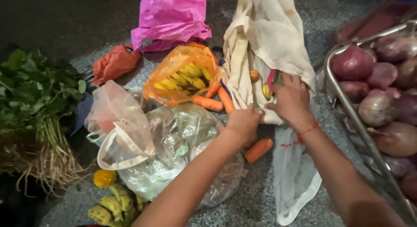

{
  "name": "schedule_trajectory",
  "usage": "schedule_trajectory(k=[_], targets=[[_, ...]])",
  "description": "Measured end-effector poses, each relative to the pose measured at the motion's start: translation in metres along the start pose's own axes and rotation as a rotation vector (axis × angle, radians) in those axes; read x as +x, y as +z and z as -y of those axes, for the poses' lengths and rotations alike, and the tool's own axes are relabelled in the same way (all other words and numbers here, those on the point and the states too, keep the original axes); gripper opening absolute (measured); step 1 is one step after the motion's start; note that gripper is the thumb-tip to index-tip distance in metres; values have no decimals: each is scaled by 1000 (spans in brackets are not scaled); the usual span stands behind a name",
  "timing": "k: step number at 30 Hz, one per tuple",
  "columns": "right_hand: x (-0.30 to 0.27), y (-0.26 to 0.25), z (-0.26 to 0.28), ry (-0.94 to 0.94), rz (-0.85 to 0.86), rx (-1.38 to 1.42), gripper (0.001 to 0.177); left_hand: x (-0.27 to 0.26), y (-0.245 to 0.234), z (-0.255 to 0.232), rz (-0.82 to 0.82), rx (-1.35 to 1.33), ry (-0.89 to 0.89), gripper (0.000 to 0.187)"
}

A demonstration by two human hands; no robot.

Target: The person sits on the floor and sorts groceries from various bags. They pick up tomatoes from a black bag and place them into a bowl, then transfer them into a cloth bag. They also handle leafy greens and carrots, placing them into the cloth bag.

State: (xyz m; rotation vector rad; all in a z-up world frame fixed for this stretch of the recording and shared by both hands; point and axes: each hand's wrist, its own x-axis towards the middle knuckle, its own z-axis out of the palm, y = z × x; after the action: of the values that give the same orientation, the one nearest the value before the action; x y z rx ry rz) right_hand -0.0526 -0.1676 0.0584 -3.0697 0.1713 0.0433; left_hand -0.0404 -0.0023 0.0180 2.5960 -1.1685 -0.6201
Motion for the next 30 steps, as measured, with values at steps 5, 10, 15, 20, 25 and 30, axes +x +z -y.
schedule_trajectory(k=[5,10,15,20,25,30], targets=[[-8,12,-5,-16,-124,68,36,-3,-7,-7,71,-64,33,51],[12,32,6,39,-151,202,24,-8,3,-15,228,-173,57,44],[55,70,-4,-254,-314,79,32,5,-7,6,144,-344,18,41],[112,120,-31,-111,-320,33,50,48,-51,31,-308,-249,-108,30],[140,125,-34,82,-251,-245,65,170,-22,90,-270,125,97,26],[178,109,-39,127,-372,-310,68,263,-22,133,-131,402,-156,43]])
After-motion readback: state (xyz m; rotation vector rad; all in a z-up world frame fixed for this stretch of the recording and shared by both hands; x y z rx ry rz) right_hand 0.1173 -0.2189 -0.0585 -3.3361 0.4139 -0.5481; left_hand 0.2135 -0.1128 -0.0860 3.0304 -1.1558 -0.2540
